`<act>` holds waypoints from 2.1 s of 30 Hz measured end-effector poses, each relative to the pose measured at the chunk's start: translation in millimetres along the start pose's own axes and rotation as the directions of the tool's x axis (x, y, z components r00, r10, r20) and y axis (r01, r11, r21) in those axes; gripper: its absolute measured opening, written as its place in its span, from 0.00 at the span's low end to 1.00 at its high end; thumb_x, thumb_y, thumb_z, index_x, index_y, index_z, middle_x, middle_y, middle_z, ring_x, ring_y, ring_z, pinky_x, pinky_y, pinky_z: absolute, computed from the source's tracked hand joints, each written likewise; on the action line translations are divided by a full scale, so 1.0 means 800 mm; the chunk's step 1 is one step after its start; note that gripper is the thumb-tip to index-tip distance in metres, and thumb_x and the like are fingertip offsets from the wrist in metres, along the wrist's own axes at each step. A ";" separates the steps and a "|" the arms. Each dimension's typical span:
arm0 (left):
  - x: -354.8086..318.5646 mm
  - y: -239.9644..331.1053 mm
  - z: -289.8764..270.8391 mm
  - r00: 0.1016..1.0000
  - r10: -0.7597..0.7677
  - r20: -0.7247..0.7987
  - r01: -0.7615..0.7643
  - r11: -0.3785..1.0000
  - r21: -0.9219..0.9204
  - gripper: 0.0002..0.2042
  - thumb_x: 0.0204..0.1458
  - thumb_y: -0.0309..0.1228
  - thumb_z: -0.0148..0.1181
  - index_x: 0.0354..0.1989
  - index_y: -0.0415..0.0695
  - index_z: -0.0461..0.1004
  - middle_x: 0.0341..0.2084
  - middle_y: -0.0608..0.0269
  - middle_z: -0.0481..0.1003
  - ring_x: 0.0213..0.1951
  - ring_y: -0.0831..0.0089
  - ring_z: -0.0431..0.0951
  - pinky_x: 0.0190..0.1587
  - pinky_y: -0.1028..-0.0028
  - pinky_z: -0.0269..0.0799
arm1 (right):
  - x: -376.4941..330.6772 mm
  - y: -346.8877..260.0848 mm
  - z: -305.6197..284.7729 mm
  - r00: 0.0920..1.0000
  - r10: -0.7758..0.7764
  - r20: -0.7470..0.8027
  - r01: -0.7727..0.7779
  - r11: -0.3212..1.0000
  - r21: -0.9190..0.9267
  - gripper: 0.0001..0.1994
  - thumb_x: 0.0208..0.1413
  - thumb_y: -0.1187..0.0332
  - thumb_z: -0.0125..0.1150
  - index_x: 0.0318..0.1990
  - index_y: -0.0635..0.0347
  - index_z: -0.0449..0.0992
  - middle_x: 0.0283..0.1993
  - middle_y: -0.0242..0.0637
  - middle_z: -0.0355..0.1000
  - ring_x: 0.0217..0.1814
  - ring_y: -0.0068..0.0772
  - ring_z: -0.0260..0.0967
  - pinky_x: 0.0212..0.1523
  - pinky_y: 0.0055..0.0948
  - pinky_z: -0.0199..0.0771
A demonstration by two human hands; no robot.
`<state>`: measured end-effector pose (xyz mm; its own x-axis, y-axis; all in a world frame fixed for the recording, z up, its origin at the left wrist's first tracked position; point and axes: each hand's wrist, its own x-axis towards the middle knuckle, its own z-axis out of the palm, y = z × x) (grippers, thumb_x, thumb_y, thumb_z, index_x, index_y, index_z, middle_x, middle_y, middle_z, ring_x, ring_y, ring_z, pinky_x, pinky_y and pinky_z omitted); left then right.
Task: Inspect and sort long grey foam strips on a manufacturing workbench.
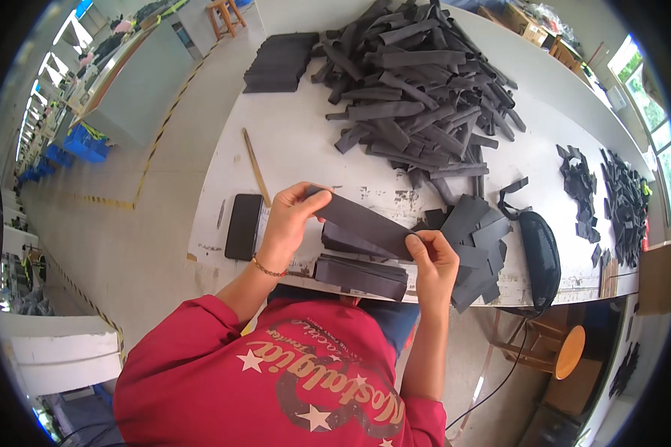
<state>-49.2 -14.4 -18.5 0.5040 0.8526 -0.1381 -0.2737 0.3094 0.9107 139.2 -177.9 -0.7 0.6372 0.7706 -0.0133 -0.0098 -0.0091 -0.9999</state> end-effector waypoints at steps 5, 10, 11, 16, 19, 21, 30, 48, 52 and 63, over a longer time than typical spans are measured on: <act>-0.008 -0.039 -0.014 0.980 0.198 -0.004 -0.154 0.772 0.617 0.09 0.45 0.32 0.70 0.30 0.40 0.79 0.28 0.67 0.71 0.32 0.74 0.71 0.37 0.73 0.69 | 0.006 0.060 -0.020 0.997 0.068 -0.034 -0.074 0.978 -0.193 0.07 0.55 0.70 0.64 0.32 0.64 0.77 0.25 0.19 0.66 0.27 0.10 0.57 0.27 0.16 0.54; -0.001 -0.063 -0.023 0.925 0.373 0.068 -0.267 0.512 0.817 0.10 0.41 0.31 0.71 0.28 0.42 0.76 0.34 0.62 0.70 0.43 0.61 0.68 0.48 0.66 0.67 | 0.014 0.092 -0.013 0.992 0.055 -0.109 -0.103 0.858 -0.504 0.13 0.49 0.65 0.70 0.31 0.66 0.75 0.22 0.26 0.65 0.25 0.15 0.57 0.27 0.20 0.59; 0.001 -0.065 -0.025 0.929 0.362 0.076 -0.256 0.480 0.839 0.11 0.42 0.32 0.71 0.30 0.42 0.76 0.34 0.62 0.70 0.44 0.61 0.68 0.48 0.66 0.67 | 0.014 0.094 -0.011 0.992 0.054 -0.110 -0.102 0.858 -0.503 0.13 0.49 0.65 0.70 0.31 0.66 0.75 0.22 0.26 0.65 0.25 0.15 0.57 0.27 0.20 0.59; 0.051 -0.058 -0.038 0.909 0.417 0.009 -0.274 0.580 0.767 0.10 0.47 0.33 0.68 0.32 0.40 0.76 0.33 0.62 0.74 0.39 0.68 0.73 0.43 0.69 0.70 | 0.017 0.092 -0.026 0.957 -0.133 -0.259 -0.034 0.833 -0.553 0.12 0.49 0.66 0.70 0.34 0.63 0.75 0.25 0.35 0.68 0.26 0.27 0.64 0.31 0.28 0.67; 0.115 -0.049 -0.035 0.929 0.371 -0.007 -0.277 0.704 0.654 0.10 0.49 0.33 0.66 0.32 0.39 0.76 0.28 0.62 0.76 0.33 0.70 0.75 0.39 0.71 0.71 | 0.020 0.092 -0.071 0.941 -0.254 -0.222 -0.016 0.624 -0.781 0.10 0.51 0.72 0.66 0.39 0.63 0.74 0.39 0.41 0.72 0.37 0.41 0.70 0.39 0.36 0.70; 0.162 -0.041 -0.019 0.944 0.329 -0.004 -0.266 0.772 0.578 0.09 0.49 0.32 0.65 0.31 0.39 0.76 0.26 0.61 0.75 0.30 0.69 0.75 0.38 0.71 0.72 | 0.020 0.092 -0.097 0.916 -0.398 -0.044 0.110 0.356 -0.928 0.13 0.50 0.75 0.64 0.45 0.61 0.73 0.44 0.42 0.71 0.47 0.46 0.68 0.47 0.41 0.68; 0.313 -0.068 0.043 0.598 0.716 0.361 -0.493 -0.026 0.869 0.18 0.39 0.30 0.71 0.40 0.45 0.73 0.40 0.59 0.72 0.47 0.57 0.72 0.47 0.61 0.69 | 0.014 0.080 -0.151 0.931 -0.325 -0.164 0.016 0.487 -0.874 0.13 0.52 0.76 0.60 0.46 0.61 0.74 0.44 0.44 0.70 0.46 0.46 0.68 0.47 0.41 0.68; 0.207 -0.029 -0.027 0.987 0.154 -0.040 -0.146 0.976 0.162 0.12 0.64 0.36 0.49 0.41 0.37 0.67 0.25 0.59 0.75 0.20 0.75 0.72 0.24 0.74 0.70 | 0.153 0.083 -0.047 0.983 0.005 -0.185 -0.185 0.027 -0.982 0.09 0.53 0.72 0.55 0.39 0.65 0.77 0.39 0.49 0.76 0.41 0.47 0.78 0.39 0.38 0.79; 0.184 -0.039 -0.030 1.000 0.017 0.015 -0.014 0.989 -0.150 0.14 0.63 0.37 0.52 0.43 0.36 0.67 0.29 0.55 0.77 0.23 0.70 0.75 0.27 0.72 0.72 | 0.140 0.093 -0.067 0.927 -0.228 -0.299 -0.237 0.264 -0.935 0.07 0.54 0.71 0.54 0.38 0.62 0.77 0.41 0.50 0.75 0.44 0.52 0.76 0.43 0.43 0.76; 0.110 0.011 0.029 0.945 -0.142 0.295 0.275 0.833 -0.480 0.14 0.63 0.27 0.47 0.52 0.30 0.65 0.49 0.47 0.74 0.50 0.51 0.76 0.52 0.55 0.77 | 0.081 0.005 -0.022 0.942 -0.302 -0.146 0.225 0.892 -0.392 0.13 0.56 0.75 0.59 0.46 0.63 0.64 0.41 0.38 0.63 0.41 0.32 0.59 0.45 0.28 0.62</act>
<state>11.8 53.7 -14.1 0.7567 0.6373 -0.1455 -0.4824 0.6946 0.5337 193.7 -139.1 -5.8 0.7156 0.6359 0.2889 0.4366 -0.0844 -0.8957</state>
